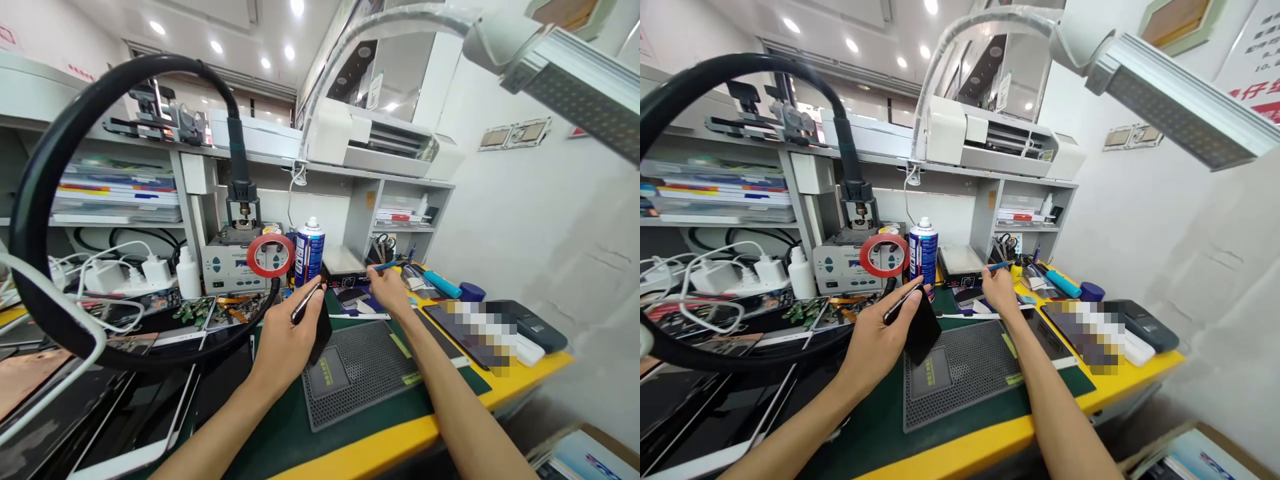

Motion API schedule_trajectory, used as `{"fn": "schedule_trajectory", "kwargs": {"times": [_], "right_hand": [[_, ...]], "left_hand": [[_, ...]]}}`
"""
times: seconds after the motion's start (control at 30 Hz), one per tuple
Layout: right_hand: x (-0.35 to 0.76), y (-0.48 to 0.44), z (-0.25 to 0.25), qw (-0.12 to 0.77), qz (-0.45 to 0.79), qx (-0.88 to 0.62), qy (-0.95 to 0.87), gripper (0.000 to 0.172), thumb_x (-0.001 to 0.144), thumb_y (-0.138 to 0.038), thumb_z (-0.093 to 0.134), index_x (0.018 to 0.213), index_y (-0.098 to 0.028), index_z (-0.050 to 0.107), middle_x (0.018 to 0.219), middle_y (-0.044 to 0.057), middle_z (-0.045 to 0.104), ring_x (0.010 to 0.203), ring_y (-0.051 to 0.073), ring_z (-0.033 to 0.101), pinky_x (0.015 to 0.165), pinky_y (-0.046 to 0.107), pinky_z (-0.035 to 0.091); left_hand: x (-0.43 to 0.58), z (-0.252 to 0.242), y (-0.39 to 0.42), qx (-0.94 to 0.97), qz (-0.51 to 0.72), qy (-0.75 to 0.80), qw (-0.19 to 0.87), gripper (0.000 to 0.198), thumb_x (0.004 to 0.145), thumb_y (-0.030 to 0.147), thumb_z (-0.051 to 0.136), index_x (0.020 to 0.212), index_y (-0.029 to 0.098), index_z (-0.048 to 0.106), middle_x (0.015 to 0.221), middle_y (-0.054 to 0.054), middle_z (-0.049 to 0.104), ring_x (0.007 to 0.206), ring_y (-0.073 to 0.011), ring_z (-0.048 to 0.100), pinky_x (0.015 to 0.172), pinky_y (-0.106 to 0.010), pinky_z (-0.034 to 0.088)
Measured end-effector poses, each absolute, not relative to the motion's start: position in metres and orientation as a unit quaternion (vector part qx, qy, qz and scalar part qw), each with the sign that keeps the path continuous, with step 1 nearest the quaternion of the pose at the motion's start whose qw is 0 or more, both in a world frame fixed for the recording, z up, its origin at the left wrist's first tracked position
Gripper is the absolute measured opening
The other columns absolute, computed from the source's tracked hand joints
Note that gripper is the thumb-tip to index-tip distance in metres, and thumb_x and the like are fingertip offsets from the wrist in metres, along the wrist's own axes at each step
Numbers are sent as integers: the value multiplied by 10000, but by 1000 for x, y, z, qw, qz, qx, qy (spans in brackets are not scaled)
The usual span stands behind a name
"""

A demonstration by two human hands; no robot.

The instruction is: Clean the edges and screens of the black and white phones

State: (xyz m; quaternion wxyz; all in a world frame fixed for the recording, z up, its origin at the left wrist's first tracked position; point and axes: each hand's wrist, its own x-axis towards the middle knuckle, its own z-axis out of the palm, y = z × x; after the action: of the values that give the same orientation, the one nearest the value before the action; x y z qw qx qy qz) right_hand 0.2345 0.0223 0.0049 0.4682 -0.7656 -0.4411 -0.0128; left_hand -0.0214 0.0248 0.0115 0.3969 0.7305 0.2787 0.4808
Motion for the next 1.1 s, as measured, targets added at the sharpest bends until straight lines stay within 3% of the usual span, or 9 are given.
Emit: {"fn": "schedule_trajectory", "kwargs": {"times": [0.13, 0.43, 0.6, 1.1], "right_hand": [[226, 21, 3, 349, -80, -800, -481, 295, 924, -385, 504, 833, -137, 636, 856, 134, 678, 836, 249, 637, 681, 286, 400], [229, 10, 6, 170, -122, -842, -497, 141, 850, -298, 624, 886, -170, 669, 854, 108, 711, 837, 266, 662, 649, 288, 373], [231, 8, 7, 117, -116, -848, -504, 134, 832, -238, 612, 873, -171, 721, 883, 119, 729, 875, 276, 680, 674, 295, 400], [236, 10, -4, 61, -86, -841, -531, 221, 821, -115, 543, 966, -127, 709, 1013, 165, 712, 976, 278, 665, 791, 322, 447]], "left_hand": [[-23, 14, 27, 702, 492, 273, 436, 398, 914, 498, 584, 1203, 237, 668, 1142, -40, 715, 1074, -244, 655, 893, -323, 528], [-21, 16, 24, 708, 479, 278, 439, 308, 866, 487, 644, 994, 219, 730, 957, -17, 735, 891, -213, 661, 729, -253, 503], [-20, 19, 19, 711, 457, 299, 443, 345, 839, 518, 649, 913, 184, 700, 719, 4, 667, 657, -166, 594, 562, -224, 434], [-17, 22, 11, 706, 468, 309, 433, 320, 838, 514, 650, 844, 194, 657, 493, 66, 431, 453, -100, 370, 436, -194, 298]]}}
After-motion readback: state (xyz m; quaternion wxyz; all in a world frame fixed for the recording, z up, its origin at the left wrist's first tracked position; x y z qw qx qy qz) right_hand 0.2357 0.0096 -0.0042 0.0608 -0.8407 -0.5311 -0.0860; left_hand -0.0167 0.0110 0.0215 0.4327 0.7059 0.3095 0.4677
